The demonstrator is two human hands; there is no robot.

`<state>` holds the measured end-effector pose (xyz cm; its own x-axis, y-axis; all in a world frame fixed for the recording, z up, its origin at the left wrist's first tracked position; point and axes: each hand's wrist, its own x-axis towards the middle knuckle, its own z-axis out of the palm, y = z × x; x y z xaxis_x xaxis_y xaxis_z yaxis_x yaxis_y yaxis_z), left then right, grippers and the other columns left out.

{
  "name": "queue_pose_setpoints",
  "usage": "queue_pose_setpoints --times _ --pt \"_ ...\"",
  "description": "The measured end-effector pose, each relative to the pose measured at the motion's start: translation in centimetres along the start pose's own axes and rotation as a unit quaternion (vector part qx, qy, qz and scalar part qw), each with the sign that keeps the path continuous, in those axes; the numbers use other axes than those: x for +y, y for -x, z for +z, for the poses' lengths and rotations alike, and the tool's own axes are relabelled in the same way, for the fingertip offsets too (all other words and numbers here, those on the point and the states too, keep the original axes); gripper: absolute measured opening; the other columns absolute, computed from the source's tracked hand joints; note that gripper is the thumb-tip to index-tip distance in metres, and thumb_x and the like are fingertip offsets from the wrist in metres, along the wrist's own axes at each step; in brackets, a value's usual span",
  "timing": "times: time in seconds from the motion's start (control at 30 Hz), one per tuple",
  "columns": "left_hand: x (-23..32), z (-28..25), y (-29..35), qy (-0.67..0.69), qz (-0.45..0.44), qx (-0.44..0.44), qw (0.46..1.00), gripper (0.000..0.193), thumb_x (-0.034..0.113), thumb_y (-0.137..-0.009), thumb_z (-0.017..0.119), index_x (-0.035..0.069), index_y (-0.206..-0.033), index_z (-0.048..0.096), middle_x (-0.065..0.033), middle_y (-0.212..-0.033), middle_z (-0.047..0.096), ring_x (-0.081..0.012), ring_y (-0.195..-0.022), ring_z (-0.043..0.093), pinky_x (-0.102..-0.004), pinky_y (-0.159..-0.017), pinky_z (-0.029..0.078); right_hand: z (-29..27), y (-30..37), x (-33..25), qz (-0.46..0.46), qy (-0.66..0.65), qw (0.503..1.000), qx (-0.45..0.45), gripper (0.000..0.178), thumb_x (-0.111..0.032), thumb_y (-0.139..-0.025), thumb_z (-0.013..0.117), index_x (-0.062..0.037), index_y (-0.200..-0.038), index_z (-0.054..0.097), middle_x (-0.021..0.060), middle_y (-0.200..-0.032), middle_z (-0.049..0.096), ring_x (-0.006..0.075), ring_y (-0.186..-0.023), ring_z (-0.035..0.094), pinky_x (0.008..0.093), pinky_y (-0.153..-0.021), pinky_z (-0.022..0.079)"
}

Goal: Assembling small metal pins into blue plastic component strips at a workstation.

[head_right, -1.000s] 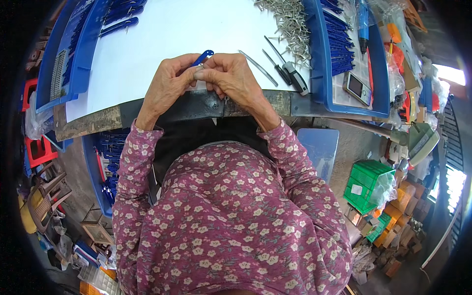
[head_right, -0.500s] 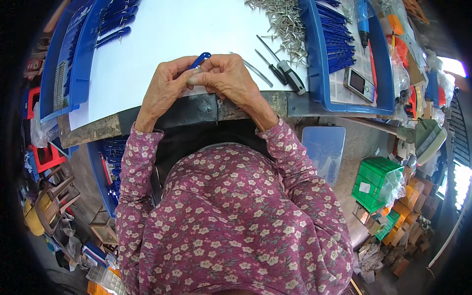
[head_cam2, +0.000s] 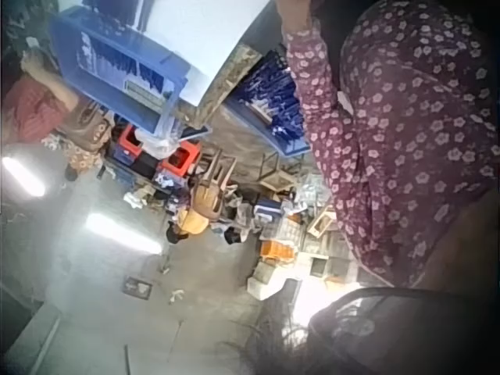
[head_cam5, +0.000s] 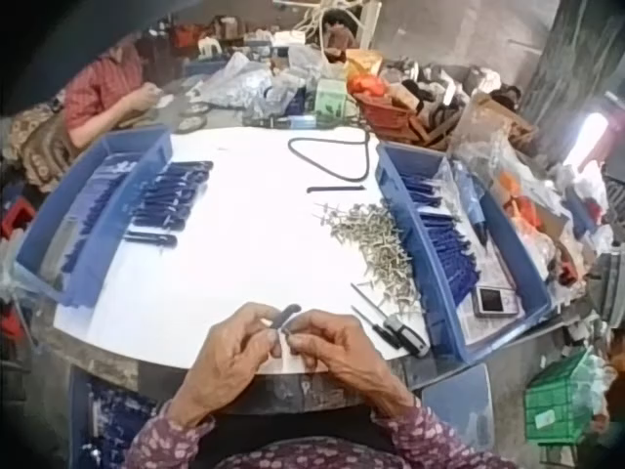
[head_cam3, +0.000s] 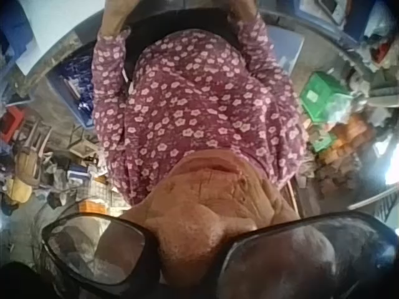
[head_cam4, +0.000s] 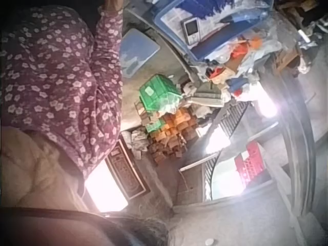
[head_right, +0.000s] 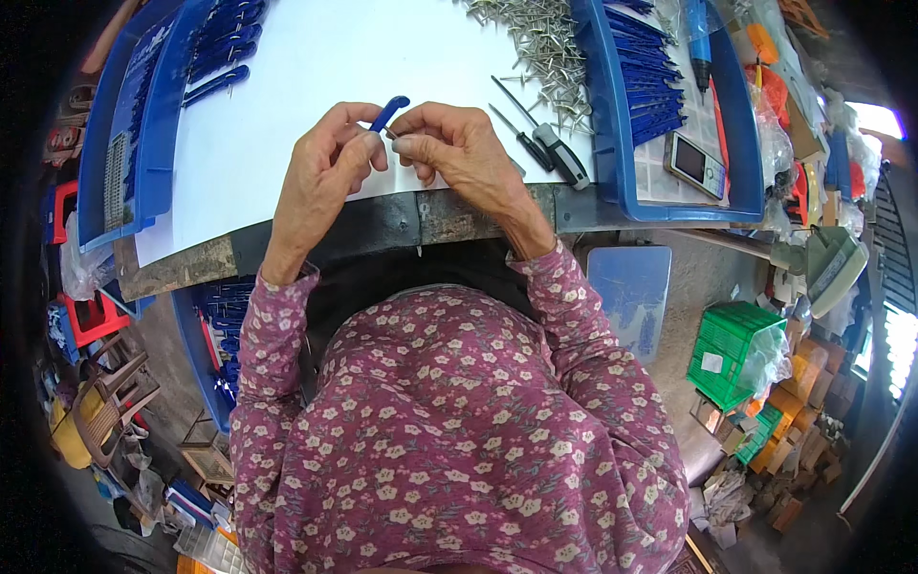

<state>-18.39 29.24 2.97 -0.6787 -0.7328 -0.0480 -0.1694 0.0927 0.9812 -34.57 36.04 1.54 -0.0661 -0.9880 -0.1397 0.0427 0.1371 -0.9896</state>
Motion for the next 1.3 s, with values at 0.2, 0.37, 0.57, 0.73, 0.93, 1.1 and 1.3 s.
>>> queue_pose_setpoints --times 0.2,0.37,0.57,0.73,0.93,1.1,1.3 --pt "0.1 1.1 0.3 -0.091 0.075 0.065 0.991 0.012 0.006 -0.085 0.05 -0.001 -0.094 0.05 -0.0085 -0.068 0.057 -0.0131 -0.056 0.055 -0.0238 -0.049 0.041 -0.4 -0.8 0.4 -0.024 -0.02 0.999 -0.015 0.02 -0.006 -0.077 0.065 0.0016 -0.094 0.058 0.0026 -0.069 0.058 0.006 -0.058 0.053 0.0185 -0.052 0.046" --pt "0.3 1.5 0.3 -0.143 0.149 0.104 0.973 0.009 0.002 -0.082 0.051 0.0 -0.091 0.048 -0.0135 -0.065 0.056 -0.0231 -0.053 0.058 -0.0297 -0.047 0.044 -0.1 -1.2 0.4 -0.048 -0.039 0.998 -0.019 0.022 -0.007 -0.074 0.068 -0.0001 -0.092 0.057 0.002 -0.07 0.059 0.005 -0.056 0.054 0.0174 -0.048 0.044" --pt "-0.1 1.5 0.3 -0.196 0.163 0.118 0.96 0.01 0.003 -0.081 0.053 0.001 -0.089 0.048 -0.0149 -0.067 0.058 -0.0273 -0.055 0.059 -0.0323 -0.048 0.045 0.1 -1.6 0.8 -0.055 -0.022 0.998 -0.009 0.022 -0.006 -0.073 0.069 -0.0015 -0.092 0.058 0.0008 -0.07 0.059 0.0031 -0.056 0.052 0.0157 -0.049 0.042" --pt "-0.2 1.2 0.5 -0.223 0.15 0.112 0.957 0.011 0.004 -0.08 0.055 0.002 -0.089 0.048 -0.0142 -0.066 0.058 -0.0271 -0.055 0.059 -0.0325 -0.048 0.046 0.1 -1.5 0.9 -0.062 0.029 0.998 0.001 0.021 -0.007 -0.072 0.07 -0.0034 -0.09 0.061 -0.0031 -0.066 0.056 0.001 -0.054 0.047 0.0144 -0.048 0.037" --pt "-0.4 1.1 0.7 -0.233 0.152 0.11 0.954 0.013 0.002 -0.083 0.053 0.0 -0.095 0.052 -0.0114 -0.074 0.061 -0.0175 -0.058 0.06 -0.0254 -0.05 0.044 0.2 -1.1 0.4 -0.069 0.069 0.995 0.005 0.021 -0.012 -0.074 0.068 -0.0044 -0.092 0.062 -0.0039 -0.067 0.055 0.0006 -0.057 0.046 0.0151 -0.051 0.036" --pt "0.0 1.0 0.9 -0.245 0.144 0.102 0.953 0.012 0.002 -0.082 0.054 0.001 -0.094 0.052 -0.0101 -0.071 0.06 -0.0168 -0.056 0.059 -0.0253 -0.049 0.044 -0.5 -1.0 0.5 -0.076 0.074 0.994 -0.038 0.025 -0.015 -0.077 0.067 -0.002 -0.097 0.061 0.001 -0.072 0.059 0.0046 -0.061 0.051 0.018 -0.054 0.043" --pt "0.0 1.1 1.2 -0.258 0.156 0.111 0.947 0.012 0.001 -0.081 0.055 0.001 -0.093 0.053 -0.0092 -0.068 0.059 -0.0164 -0.053 0.058 -0.0255 -0.047 0.043 -0.6 -0.8 0.1 -0.036 0.077 0.995 -0.048 0.022 -0.013 -0.077 0.065 -0.0041 -0.097 0.061 -0.0001 -0.07 0.057 0.0042 -0.061 0.05 0.0174 -0.054 0.04"
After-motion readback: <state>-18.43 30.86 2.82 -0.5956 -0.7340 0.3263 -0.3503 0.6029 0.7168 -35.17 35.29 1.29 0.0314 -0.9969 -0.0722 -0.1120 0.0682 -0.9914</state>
